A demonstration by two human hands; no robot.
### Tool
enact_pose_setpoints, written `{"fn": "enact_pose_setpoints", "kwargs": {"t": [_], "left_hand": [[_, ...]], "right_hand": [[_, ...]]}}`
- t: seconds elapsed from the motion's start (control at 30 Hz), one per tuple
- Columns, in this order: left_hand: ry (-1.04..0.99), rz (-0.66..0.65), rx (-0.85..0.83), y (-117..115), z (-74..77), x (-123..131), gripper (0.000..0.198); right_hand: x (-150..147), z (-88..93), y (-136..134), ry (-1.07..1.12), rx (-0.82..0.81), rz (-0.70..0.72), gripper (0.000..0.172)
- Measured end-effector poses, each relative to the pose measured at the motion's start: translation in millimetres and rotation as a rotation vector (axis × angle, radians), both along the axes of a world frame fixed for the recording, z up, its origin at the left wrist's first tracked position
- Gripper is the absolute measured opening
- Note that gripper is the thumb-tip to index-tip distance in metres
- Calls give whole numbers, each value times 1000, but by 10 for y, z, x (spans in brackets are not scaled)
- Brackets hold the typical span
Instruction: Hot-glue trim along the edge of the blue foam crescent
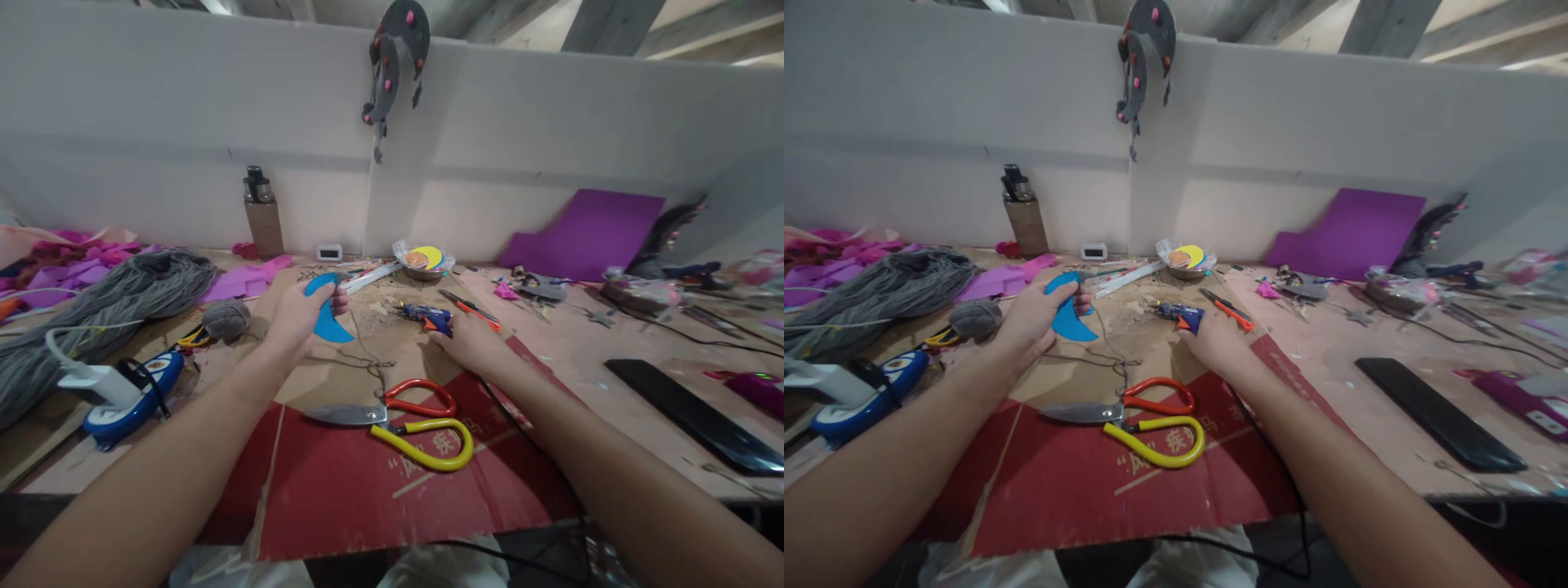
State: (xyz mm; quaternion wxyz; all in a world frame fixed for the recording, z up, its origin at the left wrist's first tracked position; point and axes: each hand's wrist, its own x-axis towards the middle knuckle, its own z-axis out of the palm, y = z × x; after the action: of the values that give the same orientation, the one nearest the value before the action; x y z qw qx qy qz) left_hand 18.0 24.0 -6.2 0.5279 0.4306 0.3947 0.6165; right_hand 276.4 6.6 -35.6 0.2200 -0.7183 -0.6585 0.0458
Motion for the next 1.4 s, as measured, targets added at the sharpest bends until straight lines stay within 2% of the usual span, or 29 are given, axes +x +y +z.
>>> {"fn": "enact_pose_setpoints", "kwargs": {"t": [0.1, 0.2, 0.33, 0.4, 0.5, 0.6, 0.67, 0.73, 0.87, 1.03, 1.4], "left_hand": [[22, -18, 7, -25, 10, 7, 10], [8, -41, -13, -35, 17, 2, 12], [-7, -58, -42, -40, 22, -5, 10], [-10, -47, -46, -40, 20, -3, 9], [-7, -33, -52, -32, 10, -2, 9], [-2, -31, -70, -16, -9, -6, 8], [-1, -29, -88, -3, -22, -6, 7], [-3, -26, -96, 7, -35, -3, 6], [25, -6, -94, 21, -55, 6, 3], [12, -26, -110, 36, -71, 14, 4], [105, 3, -134, -71, -2, 82, 2]], "right_hand": [[39, -95, 74, 337, -66, -7, 21], [44, -117, 170, 537, -97, -11, 21], [-19, -34, 153, 849, -67, 20, 12], [-106, 57, 81, 974, -28, 51, 17], [-287, 214, -30, 1161, 1, 162, 27], [-462, 295, -94, 1333, -15, 361, 31], [-540, 277, -120, 1316, 18, 431, 33], [-580, 220, -150, 1226, 91, 435, 35], [-575, 122, -235, 909, 249, 432, 34], [-560, 119, -310, 594, 388, 520, 33], [-582, 30, -316, 366, 369, 541, 35]]}}
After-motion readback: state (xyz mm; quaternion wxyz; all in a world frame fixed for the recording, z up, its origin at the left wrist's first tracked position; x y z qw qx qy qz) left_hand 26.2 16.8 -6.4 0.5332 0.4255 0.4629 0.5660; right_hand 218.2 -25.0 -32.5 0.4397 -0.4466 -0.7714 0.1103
